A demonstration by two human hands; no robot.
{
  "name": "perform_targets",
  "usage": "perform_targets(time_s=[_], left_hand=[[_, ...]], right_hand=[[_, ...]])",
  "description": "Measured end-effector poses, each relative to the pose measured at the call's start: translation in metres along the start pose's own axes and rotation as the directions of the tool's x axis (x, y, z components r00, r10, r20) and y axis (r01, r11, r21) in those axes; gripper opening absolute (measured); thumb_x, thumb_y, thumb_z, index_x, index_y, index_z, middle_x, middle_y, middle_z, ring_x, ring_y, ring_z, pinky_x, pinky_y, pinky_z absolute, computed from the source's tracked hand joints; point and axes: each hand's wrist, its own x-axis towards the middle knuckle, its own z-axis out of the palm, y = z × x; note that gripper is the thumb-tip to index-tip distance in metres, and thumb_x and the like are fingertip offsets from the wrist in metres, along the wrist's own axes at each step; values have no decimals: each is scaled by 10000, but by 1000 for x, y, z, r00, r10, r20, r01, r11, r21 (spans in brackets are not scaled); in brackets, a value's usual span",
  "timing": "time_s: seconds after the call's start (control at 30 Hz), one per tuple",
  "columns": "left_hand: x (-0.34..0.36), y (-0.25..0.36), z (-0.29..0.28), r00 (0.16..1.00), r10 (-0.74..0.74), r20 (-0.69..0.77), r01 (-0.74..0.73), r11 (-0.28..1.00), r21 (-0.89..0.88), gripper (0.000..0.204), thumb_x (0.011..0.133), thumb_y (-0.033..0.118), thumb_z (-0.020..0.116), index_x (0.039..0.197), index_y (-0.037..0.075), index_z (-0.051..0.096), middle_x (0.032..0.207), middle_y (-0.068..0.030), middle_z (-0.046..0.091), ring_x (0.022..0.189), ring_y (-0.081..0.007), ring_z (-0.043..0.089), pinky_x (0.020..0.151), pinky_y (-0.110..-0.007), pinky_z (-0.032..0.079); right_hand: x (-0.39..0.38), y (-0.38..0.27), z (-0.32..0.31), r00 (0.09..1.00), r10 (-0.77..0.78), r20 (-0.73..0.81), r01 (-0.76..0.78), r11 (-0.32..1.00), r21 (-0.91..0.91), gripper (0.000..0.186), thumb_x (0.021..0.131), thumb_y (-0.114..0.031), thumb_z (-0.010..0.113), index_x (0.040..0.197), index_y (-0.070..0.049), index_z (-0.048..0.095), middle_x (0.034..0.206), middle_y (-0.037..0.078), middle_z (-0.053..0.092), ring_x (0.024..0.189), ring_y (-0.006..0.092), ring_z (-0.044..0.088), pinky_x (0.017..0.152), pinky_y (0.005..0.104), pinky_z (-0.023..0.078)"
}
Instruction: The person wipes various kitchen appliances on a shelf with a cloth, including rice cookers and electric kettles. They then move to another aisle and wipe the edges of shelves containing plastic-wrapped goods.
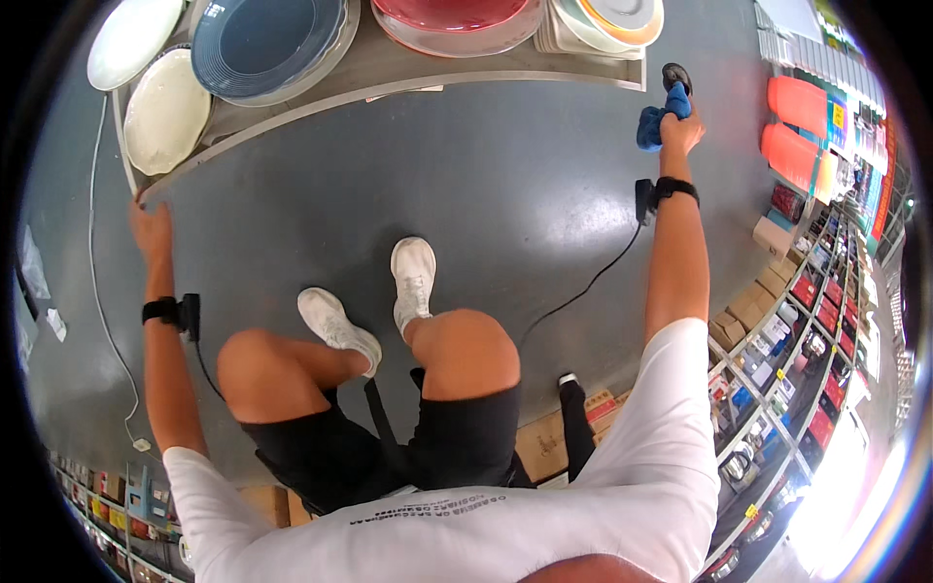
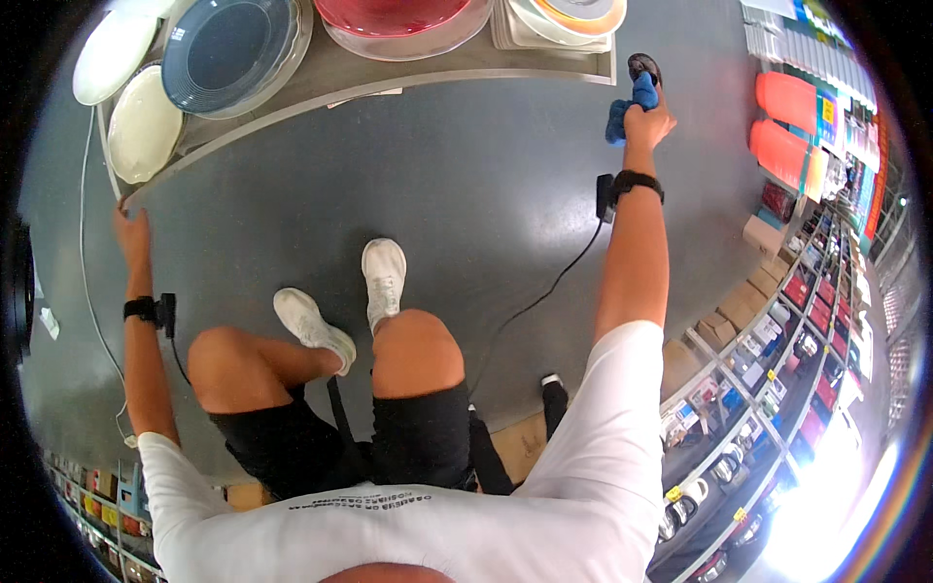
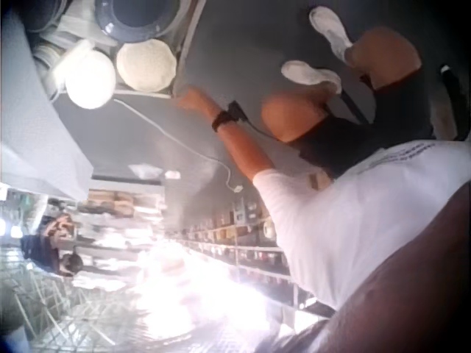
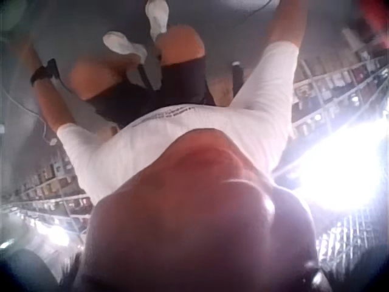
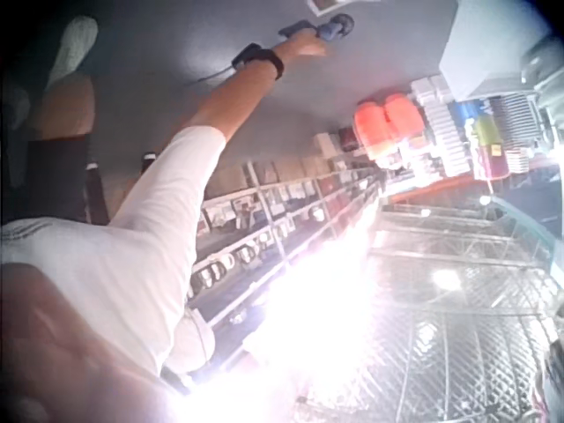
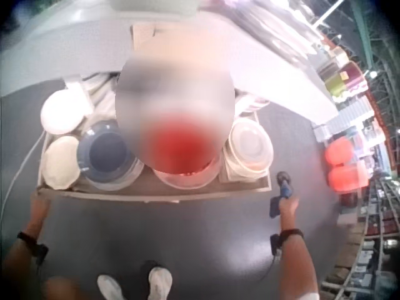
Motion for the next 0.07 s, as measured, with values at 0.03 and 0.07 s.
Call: perform_targets(time_s=[0.03, 0.07], left_hand=[[17, -20, -9, 991, 112, -66, -102, 984, 144, 522, 888, 205, 625, 1356, 26, 481, 1342, -155, 532, 1231, -305, 520, 1034, -385, 401], [43, -55, -21, 965, 237, -109, -196, 934, 298, 540, 882, 224, 633, 1369, 55, 475, 1360, -155, 517, 1241, -302, 513, 1039, -382, 402]], right_hand=[[7, -1, 15, 993, 66, 95, -64, 998, -28, 662, 653, -54, 550, 1308, -143, 592, 1079, 205, 672, 1137, 364, 493, 1020, 447, 383], [8, -2, 27, 973, 152, 172, -137, 986, -99, 657, 684, -46, 530, 1336, -126, 559, 1416, 163, 462, 1140, 380, 502, 1063, 453, 362]])
